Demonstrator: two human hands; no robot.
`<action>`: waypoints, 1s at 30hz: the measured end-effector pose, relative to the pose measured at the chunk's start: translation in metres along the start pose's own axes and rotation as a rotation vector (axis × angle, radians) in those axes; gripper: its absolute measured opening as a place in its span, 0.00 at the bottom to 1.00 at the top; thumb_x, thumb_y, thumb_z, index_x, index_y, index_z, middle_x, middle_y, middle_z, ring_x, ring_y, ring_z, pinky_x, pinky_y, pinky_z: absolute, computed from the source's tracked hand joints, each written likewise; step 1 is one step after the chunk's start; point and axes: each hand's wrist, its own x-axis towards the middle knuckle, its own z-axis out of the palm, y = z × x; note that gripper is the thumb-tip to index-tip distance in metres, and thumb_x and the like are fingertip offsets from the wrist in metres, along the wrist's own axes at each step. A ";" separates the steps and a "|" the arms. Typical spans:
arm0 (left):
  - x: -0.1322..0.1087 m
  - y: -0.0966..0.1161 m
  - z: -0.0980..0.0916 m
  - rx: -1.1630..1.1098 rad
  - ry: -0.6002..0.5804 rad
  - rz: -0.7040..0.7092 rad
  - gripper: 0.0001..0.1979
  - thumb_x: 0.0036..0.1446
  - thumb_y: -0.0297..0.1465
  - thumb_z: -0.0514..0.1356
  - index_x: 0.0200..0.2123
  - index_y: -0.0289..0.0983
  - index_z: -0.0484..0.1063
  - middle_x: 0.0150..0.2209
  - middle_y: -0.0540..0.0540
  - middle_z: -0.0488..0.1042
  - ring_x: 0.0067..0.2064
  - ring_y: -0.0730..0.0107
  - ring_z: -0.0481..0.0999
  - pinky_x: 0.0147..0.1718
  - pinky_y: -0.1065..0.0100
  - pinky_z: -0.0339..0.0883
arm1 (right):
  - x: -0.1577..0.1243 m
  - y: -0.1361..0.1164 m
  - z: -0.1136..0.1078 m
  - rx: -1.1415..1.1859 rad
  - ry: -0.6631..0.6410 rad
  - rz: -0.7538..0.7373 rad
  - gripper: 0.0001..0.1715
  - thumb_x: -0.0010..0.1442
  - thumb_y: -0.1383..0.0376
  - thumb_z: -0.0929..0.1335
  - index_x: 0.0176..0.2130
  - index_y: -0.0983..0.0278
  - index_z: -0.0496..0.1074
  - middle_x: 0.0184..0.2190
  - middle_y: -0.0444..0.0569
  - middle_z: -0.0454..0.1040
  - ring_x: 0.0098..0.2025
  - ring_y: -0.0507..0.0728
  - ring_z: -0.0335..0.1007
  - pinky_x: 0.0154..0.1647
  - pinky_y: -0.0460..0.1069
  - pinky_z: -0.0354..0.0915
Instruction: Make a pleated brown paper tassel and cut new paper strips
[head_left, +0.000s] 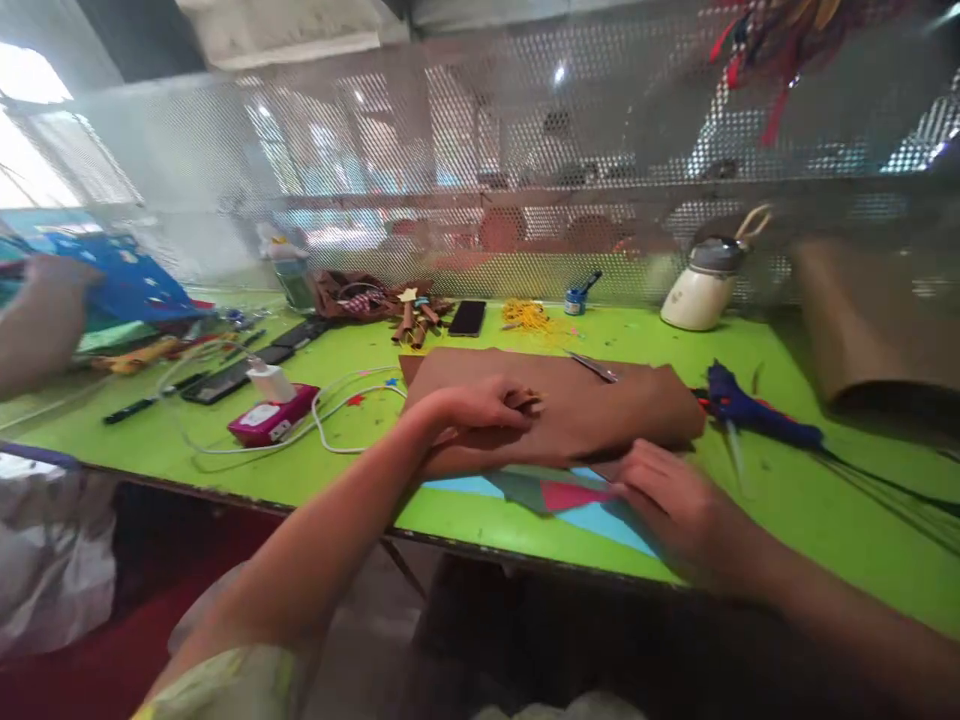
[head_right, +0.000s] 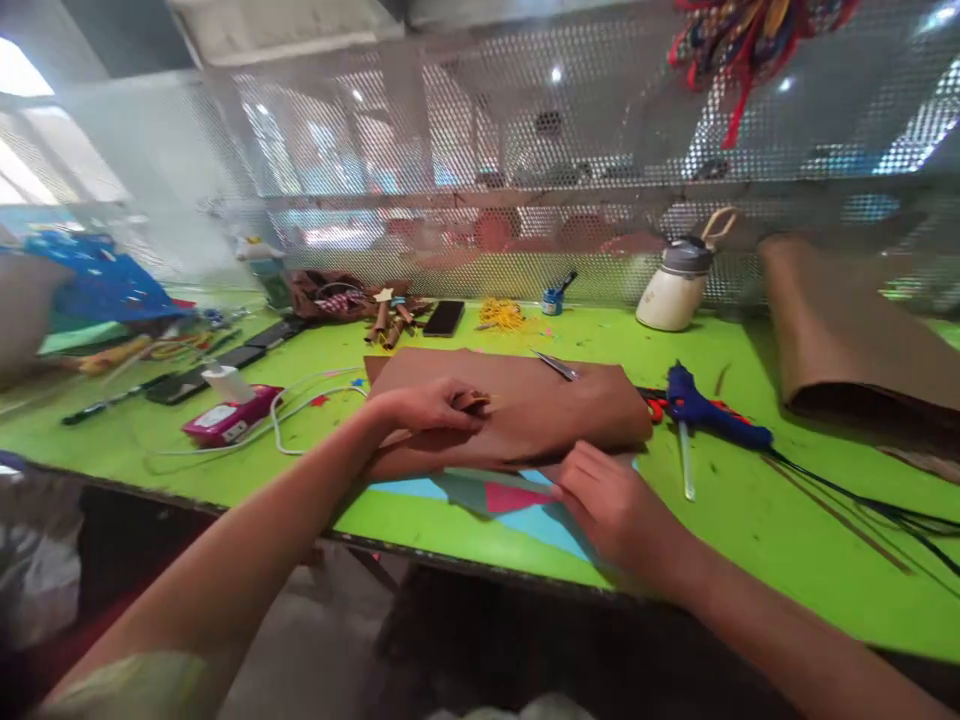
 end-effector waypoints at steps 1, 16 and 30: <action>0.000 0.001 -0.001 -0.001 0.004 0.012 0.17 0.48 0.44 0.61 0.27 0.34 0.67 0.25 0.53 0.63 0.27 0.76 0.60 0.25 0.72 0.53 | 0.002 0.000 -0.001 0.001 0.014 0.009 0.14 0.65 0.68 0.60 0.29 0.64 0.68 0.26 0.50 0.69 0.31 0.56 0.64 0.34 0.51 0.62; -0.003 0.011 -0.010 0.089 -0.019 0.088 0.24 0.50 0.51 0.56 0.29 0.33 0.67 0.24 0.53 0.60 0.27 0.75 0.57 0.24 0.73 0.49 | 0.014 0.008 -0.007 -0.036 -0.045 0.072 0.16 0.67 0.64 0.59 0.29 0.65 0.66 0.26 0.49 0.67 0.30 0.54 0.62 0.33 0.49 0.59; 0.001 0.013 -0.005 0.085 -0.119 0.060 0.18 0.51 0.43 0.58 0.36 0.33 0.71 0.32 0.48 0.72 0.34 0.68 0.69 0.34 0.71 0.62 | 0.001 0.013 -0.034 -0.009 -0.271 0.187 0.19 0.61 0.67 0.65 0.52 0.65 0.70 0.47 0.56 0.73 0.49 0.60 0.69 0.49 0.54 0.65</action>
